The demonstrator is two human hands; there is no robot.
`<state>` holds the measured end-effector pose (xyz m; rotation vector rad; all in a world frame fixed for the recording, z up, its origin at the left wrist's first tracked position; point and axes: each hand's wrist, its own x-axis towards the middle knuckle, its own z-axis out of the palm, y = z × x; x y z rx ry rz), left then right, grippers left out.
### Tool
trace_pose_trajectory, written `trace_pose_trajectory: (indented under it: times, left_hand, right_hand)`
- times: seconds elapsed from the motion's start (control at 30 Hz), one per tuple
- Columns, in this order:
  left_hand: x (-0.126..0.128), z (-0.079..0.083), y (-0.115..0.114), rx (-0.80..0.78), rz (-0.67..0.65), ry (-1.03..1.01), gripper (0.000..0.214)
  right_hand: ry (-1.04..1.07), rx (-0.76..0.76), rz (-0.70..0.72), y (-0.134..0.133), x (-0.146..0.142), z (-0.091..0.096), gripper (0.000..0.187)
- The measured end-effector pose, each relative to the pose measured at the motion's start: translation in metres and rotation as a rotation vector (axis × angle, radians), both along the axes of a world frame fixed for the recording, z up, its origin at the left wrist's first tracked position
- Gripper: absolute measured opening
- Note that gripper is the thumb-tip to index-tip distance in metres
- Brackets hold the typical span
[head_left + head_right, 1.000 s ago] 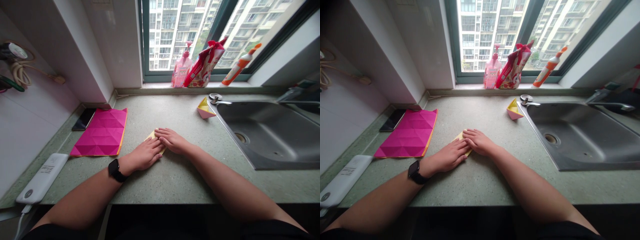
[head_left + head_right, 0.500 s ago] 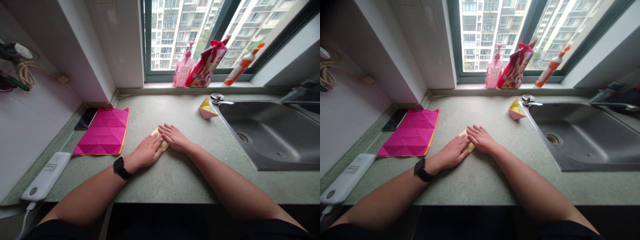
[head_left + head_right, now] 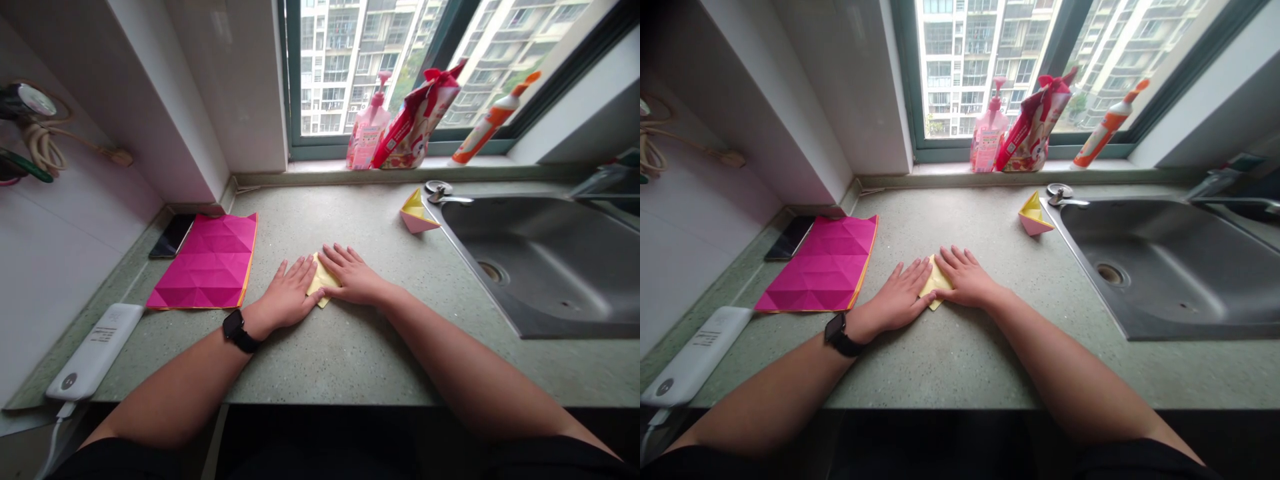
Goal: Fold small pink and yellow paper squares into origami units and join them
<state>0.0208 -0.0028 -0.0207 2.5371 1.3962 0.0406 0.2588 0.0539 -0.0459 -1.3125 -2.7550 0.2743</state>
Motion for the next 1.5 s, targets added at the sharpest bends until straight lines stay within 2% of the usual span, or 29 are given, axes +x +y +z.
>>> trace_pose_trajectory:
  times: [0.13, 0.3, 0.53, 0.63, 0.73, 0.87, 0.97, 1.07, 1.17, 1.3, 1.43, 1.5]
  left_hand:
    - [-0.004, 0.003, 0.001, -0.025, 0.010, 0.048, 0.080]
    - [-0.006, 0.005, 0.002, -0.047, 0.032, 0.090, 0.085]
    - [-0.015, 0.004, 0.009, -0.048, 0.103, 0.156, 0.070]
    - [-0.019, 0.003, 0.011, -0.014, 0.124, 0.106, 0.070]
    - [-0.021, 0.007, 0.013, 0.062, 0.047, -0.104, 0.065]
    - [-0.022, 0.018, 0.011, 0.115, -0.186, -0.440, 0.044]
    - [-0.022, 0.020, 0.008, 0.066, -0.275, -0.510, 0.037]
    - [-0.021, 0.016, 0.009, 0.066, -0.223, -0.512, 0.031]
    - [-0.020, 0.013, 0.013, 0.092, -0.157, -0.552, 0.023]
    - [-0.020, 0.014, 0.015, 0.095, -0.079, -0.589, 0.019]
    - [-0.019, 0.019, 0.012, 0.073, -0.019, -0.578, 0.015]
    - [-0.018, 0.021, 0.011, 0.063, -0.013, -0.577, 0.014]
  right_hand:
    - [-0.021, 0.010, -0.029, -0.001, 0.003, 0.000, 0.087]
    - [-0.047, 0.032, -0.068, -0.002, 0.006, -0.004, 0.086]
    - [-0.092, -0.002, -0.106, -0.002, 0.007, -0.002, 0.078]
    - [-0.065, -0.018, -0.115, 0.000, 0.011, -0.003, 0.071]
    - [0.001, -0.022, -0.125, 0.004, 0.015, -0.006, 0.070]
    - [0.182, -0.010, -0.129, 0.010, 0.016, -0.006, 0.080]
    - [0.393, 0.013, -0.095, 0.011, 0.015, 0.001, 0.081]
    - [0.564, 0.040, -0.045, 0.005, 0.014, 0.015, 0.063]
    - [0.613, 0.043, 0.083, -0.003, 0.013, 0.029, 0.038]
    - [0.532, 0.032, 0.213, -0.012, 0.008, 0.033, 0.034]
    - [0.455, 0.056, 0.204, -0.013, 0.001, 0.029, 0.015]
    - [0.440, 0.055, 0.195, -0.012, 0.001, 0.029, 0.018]
